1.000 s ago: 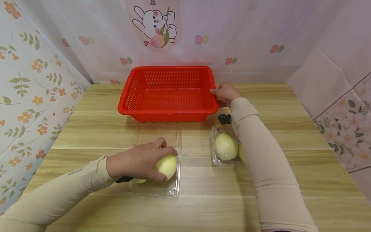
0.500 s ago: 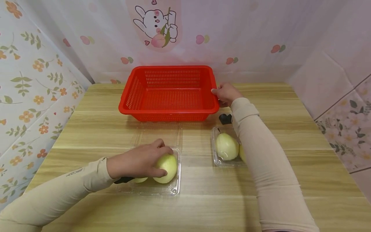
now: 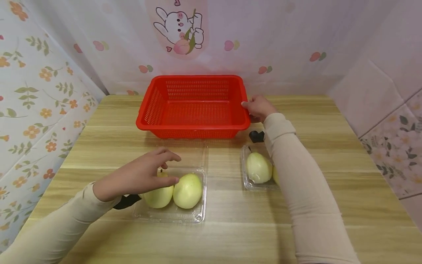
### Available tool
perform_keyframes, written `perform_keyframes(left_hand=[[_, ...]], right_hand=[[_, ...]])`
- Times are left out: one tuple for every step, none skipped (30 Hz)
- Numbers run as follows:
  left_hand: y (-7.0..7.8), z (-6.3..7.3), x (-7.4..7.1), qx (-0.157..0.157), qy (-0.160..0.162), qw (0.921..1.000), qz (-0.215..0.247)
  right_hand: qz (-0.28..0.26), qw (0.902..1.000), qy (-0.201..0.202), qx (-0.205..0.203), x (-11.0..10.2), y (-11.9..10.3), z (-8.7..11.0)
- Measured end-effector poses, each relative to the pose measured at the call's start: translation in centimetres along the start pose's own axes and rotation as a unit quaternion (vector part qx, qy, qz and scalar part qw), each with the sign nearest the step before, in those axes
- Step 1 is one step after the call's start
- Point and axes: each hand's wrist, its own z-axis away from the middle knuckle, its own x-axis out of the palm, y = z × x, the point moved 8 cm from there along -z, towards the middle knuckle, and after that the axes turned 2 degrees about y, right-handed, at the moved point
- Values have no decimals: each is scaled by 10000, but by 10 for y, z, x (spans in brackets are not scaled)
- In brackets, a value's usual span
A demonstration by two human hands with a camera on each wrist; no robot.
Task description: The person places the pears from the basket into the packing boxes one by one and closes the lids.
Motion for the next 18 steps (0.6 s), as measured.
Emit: perform_keyframes(left_hand=[[-5, 1, -3, -54, 39, 9999, 97], [-11, 2, -5, -130, 62, 9997, 205], [-16, 3, -8, -215, 95, 9993, 306], [-22, 4, -10, -302, 136, 9987, 390], [-28, 5, -13, -400, 185, 9979, 466], [-32, 5, -16, -478, 254, 9972, 507], [-37, 6, -19, -534, 333, 9965, 555], [-40, 7, -22, -587, 405, 9956, 613], [-44, 7, -25, -642, 468, 9945, 677], [-47, 8, -27, -696, 539, 9934, 732], [-50, 9, -29, -746, 610, 9921, 805], [-53, 9, -31, -797, 664, 9907, 884], [-55, 10, -32, -865, 707, 9888, 985], [-57, 10, -33, -943, 733, 9870, 1078], [-59, 11, -33, -1001, 758, 9851, 1179], [-60, 11, -33, -1029, 785, 9833, 1277], [-61, 11, -33, -1051, 803, 9817, 1371], [-62, 10, -33, -1084, 815, 9801, 1450]], right_hand=[[-33, 10000, 17, -16, 0, 1, 0], [-53, 10000, 43, -35, 0, 1, 0], [-70, 9999, 82, -46, -1, 1, 1], [-81, 9999, 114, -76, -1, 1, 1], [-85, 9998, 145, -108, -2, 1, 0], [-75, 9997, 171, -140, -2, 1, 1], [-40, 9996, 205, -173, -3, 1, 1], [7, 9995, 225, -202, -3, 1, 1], [80, 9994, 247, -226, -4, 2, 1], [158, 9992, 257, -245, -5, 2, 2], [244, 9990, 261, -258, -5, 3, 3], [333, 9987, 279, -270, -6, 4, 4], [435, 9982, 302, -291, -7, 5, 6], [489, 9977, 324, -336, -9, 5, 8], [531, 9972, 374, -383, -11, 4, 11], [538, 9965, 446, -463, -13, 3, 15], [502, 9957, 552, -550, -17, 1, 20], [441, 9947, 681, -632, -22, -1, 26]])
